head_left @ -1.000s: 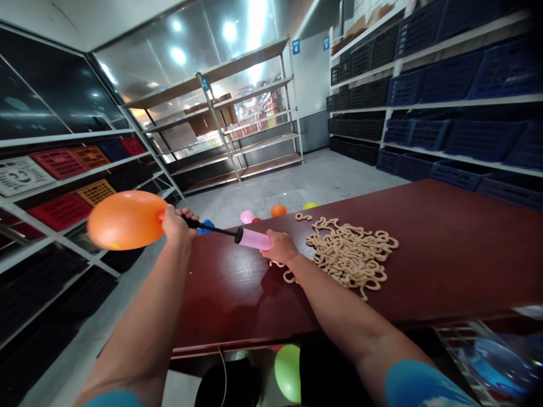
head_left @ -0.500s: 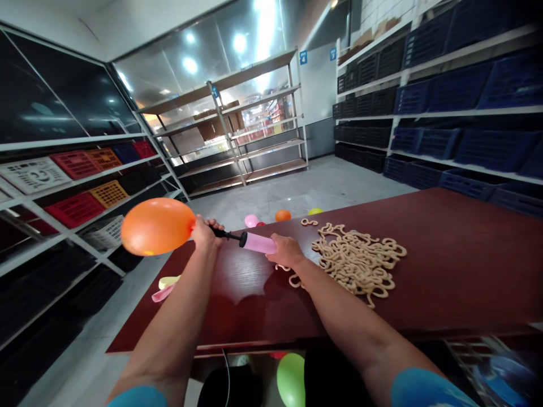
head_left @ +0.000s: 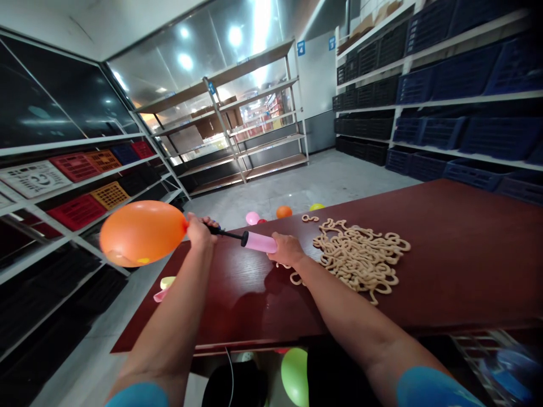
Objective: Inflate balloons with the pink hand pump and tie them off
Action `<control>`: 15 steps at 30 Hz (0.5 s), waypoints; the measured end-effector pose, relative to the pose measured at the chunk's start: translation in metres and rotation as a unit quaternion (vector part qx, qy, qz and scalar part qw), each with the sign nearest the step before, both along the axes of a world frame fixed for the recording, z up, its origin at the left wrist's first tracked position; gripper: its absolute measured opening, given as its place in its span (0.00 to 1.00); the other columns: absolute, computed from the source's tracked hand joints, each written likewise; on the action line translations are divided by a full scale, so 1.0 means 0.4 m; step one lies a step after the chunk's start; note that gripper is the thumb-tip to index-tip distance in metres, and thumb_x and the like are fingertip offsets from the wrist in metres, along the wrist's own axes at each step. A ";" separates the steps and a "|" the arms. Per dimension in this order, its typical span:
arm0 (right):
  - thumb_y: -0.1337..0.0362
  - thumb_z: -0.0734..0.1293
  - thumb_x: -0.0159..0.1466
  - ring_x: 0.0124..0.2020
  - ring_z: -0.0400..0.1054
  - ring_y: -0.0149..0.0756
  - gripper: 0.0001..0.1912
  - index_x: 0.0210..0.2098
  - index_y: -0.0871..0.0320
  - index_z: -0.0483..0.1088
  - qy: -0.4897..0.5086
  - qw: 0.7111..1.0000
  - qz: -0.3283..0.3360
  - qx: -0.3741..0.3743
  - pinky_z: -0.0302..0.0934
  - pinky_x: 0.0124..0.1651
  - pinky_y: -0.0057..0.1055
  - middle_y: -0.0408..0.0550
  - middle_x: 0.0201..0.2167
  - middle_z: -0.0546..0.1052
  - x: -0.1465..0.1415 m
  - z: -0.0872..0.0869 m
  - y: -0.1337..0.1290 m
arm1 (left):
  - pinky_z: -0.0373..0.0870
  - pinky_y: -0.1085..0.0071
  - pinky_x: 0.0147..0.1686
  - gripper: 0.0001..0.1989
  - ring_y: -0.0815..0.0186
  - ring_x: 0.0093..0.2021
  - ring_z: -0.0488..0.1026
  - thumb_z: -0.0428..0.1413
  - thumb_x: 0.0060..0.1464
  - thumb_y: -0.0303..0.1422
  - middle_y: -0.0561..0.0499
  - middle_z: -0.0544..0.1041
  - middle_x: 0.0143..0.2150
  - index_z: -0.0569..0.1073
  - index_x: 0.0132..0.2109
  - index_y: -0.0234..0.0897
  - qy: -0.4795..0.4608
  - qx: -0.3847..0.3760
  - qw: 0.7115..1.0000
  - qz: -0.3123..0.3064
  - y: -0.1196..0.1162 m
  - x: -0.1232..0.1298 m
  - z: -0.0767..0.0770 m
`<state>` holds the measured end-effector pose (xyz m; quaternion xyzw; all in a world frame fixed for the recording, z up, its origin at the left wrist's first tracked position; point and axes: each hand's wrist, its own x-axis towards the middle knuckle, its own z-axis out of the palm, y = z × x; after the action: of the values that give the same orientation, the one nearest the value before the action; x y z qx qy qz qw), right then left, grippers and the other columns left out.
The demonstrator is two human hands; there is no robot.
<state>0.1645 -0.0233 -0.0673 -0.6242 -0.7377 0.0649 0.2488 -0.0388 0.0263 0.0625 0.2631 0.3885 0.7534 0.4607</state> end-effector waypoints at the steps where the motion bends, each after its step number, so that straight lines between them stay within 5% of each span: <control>1: 0.55 0.66 0.52 0.37 0.70 0.41 0.20 0.41 0.56 0.64 0.001 1.000 0.001 0.000 0.55 0.37 0.31 0.49 0.36 0.75 0.000 -0.001 0.000 | 0.54 0.77 0.15 0.19 0.75 0.13 0.53 0.45 0.56 0.45 0.58 0.55 0.16 0.51 0.23 0.39 -0.012 0.000 1.000 0.009 -0.003 0.027 -0.022; 5: 0.53 0.67 0.51 0.36 0.70 0.41 0.20 0.40 0.56 0.64 0.004 1.000 -0.004 0.004 0.54 0.35 0.30 0.48 0.35 0.75 -0.002 -0.006 0.001 | 0.56 0.75 0.16 0.18 0.74 0.14 0.56 0.46 0.55 0.42 0.57 0.58 0.17 0.53 0.23 0.38 -0.016 -0.013 1.000 0.014 -0.014 0.111 -0.082; 8: 0.54 0.67 0.51 0.36 0.70 0.41 0.20 0.40 0.55 0.64 0.004 1.000 -0.006 0.001 0.54 0.35 0.30 0.47 0.35 0.75 0.000 -0.006 0.002 | 0.55 0.75 0.16 0.16 0.74 0.15 0.56 0.48 0.54 0.40 0.57 0.57 0.17 0.54 0.23 0.38 -0.023 -0.013 1.000 0.012 -0.012 0.118 -0.090; 11: 0.54 0.67 0.51 0.37 0.70 0.41 0.21 0.41 0.55 0.64 0.008 1.000 -0.001 -0.001 0.54 0.35 0.31 0.47 0.35 0.75 0.004 -0.003 0.003 | 0.55 0.76 0.16 0.15 0.75 0.14 0.55 0.49 0.53 0.39 0.58 0.56 0.17 0.53 0.24 0.38 -0.024 -0.008 1.000 0.008 -0.005 0.077 -0.060; 15: 0.55 0.67 0.50 0.37 0.69 0.41 0.22 0.43 0.54 0.64 0.020 1.000 0.005 0.009 0.55 0.35 0.32 0.48 0.35 0.74 0.007 -0.005 0.009 | 0.55 0.76 0.15 0.15 0.75 0.14 0.54 0.48 0.52 0.36 0.58 0.55 0.16 0.51 0.23 0.39 -0.005 0.026 0.999 0.023 -0.002 -0.014 0.031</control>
<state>0.1673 -0.0198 -0.0695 -0.6173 -0.7359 0.0724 0.2688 -0.0444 0.0256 0.0747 0.2623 0.3719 0.7750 0.4385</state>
